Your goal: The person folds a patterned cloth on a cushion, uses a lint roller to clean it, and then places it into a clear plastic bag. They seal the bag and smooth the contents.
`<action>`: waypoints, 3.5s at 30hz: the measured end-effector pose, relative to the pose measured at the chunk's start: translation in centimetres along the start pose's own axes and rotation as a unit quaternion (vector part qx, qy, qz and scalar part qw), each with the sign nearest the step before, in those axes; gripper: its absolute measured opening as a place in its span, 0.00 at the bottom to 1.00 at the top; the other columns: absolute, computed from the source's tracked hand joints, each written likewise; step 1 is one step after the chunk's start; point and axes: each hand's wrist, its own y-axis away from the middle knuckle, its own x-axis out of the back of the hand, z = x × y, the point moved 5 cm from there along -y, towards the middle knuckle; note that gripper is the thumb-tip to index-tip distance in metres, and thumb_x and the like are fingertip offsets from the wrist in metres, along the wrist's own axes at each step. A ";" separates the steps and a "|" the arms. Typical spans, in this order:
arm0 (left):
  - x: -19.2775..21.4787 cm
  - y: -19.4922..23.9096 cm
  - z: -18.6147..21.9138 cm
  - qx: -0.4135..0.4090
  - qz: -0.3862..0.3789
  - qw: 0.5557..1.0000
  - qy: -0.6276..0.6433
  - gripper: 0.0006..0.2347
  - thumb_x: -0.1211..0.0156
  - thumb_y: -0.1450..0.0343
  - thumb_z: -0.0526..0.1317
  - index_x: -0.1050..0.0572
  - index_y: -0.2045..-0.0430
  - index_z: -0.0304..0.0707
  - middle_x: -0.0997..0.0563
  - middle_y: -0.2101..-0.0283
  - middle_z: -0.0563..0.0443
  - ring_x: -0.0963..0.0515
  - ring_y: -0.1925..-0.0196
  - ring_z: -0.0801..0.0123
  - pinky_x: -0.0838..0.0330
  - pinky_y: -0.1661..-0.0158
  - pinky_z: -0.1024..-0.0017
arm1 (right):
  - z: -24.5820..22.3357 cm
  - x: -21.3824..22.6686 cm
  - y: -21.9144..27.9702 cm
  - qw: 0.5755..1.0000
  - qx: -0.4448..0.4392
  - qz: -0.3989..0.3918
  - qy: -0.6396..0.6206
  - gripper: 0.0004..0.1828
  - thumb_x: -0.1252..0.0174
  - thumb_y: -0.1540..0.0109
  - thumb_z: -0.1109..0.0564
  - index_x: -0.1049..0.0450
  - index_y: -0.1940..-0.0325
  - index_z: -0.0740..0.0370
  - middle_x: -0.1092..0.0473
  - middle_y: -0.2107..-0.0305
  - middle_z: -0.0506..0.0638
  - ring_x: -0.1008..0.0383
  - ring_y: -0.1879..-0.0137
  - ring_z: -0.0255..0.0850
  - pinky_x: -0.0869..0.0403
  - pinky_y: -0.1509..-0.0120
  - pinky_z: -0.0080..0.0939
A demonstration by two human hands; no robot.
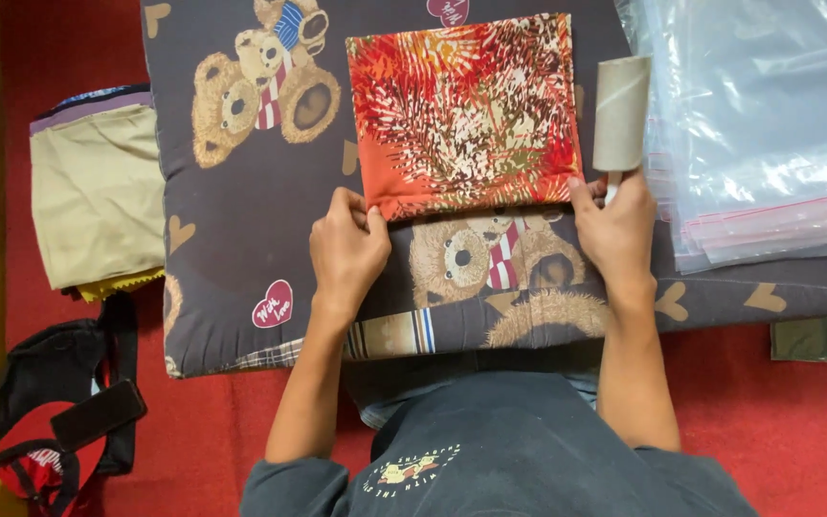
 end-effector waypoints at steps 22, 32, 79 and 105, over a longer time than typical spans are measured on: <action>-4.3 -6.0 4.5 -0.349 -0.052 0.911 -0.212 0.23 0.53 0.23 0.37 0.44 0.32 0.23 0.46 0.26 0.27 0.49 0.23 0.36 0.48 0.28 0.47 | -6.8 0.3 4.5 0.987 0.080 -0.112 0.087 0.11 0.52 0.33 0.58 0.35 0.50 0.68 0.35 0.60 0.60 0.33 0.67 0.49 0.32 0.67 0.52; -6.7 -9.2 2.7 -0.346 -0.045 0.907 -0.235 0.28 0.61 0.21 0.48 0.48 0.27 0.28 0.50 0.24 0.32 0.53 0.21 0.44 0.57 0.25 0.52 | -5.3 -2.4 2.4 0.984 0.065 -0.070 0.152 0.13 0.39 0.33 0.57 0.29 0.45 0.56 0.24 0.64 0.50 0.23 0.69 0.42 0.24 0.70 0.40; -6.7 -8.5 1.8 -0.385 -0.061 0.901 -0.191 0.28 0.52 0.22 0.46 0.46 0.26 0.34 0.48 0.22 0.38 0.54 0.20 0.49 0.62 0.26 0.55 | -4.5 -2.5 10.6 0.987 0.147 -0.020 0.062 0.11 0.43 0.41 0.66 0.26 0.54 0.66 0.26 0.66 0.61 0.20 0.61 0.59 0.21 0.61 0.52; -5.5 -7.9 3.3 -0.363 -0.108 0.896 -0.231 0.27 0.59 0.20 0.45 0.52 0.25 0.31 0.52 0.22 0.37 0.55 0.20 0.50 0.58 0.24 0.54 | -0.4 0.2 13.4 0.989 0.127 -0.057 0.053 0.10 0.47 0.36 0.65 0.33 0.52 0.72 0.29 0.64 0.63 0.30 0.71 0.49 0.30 0.71 0.47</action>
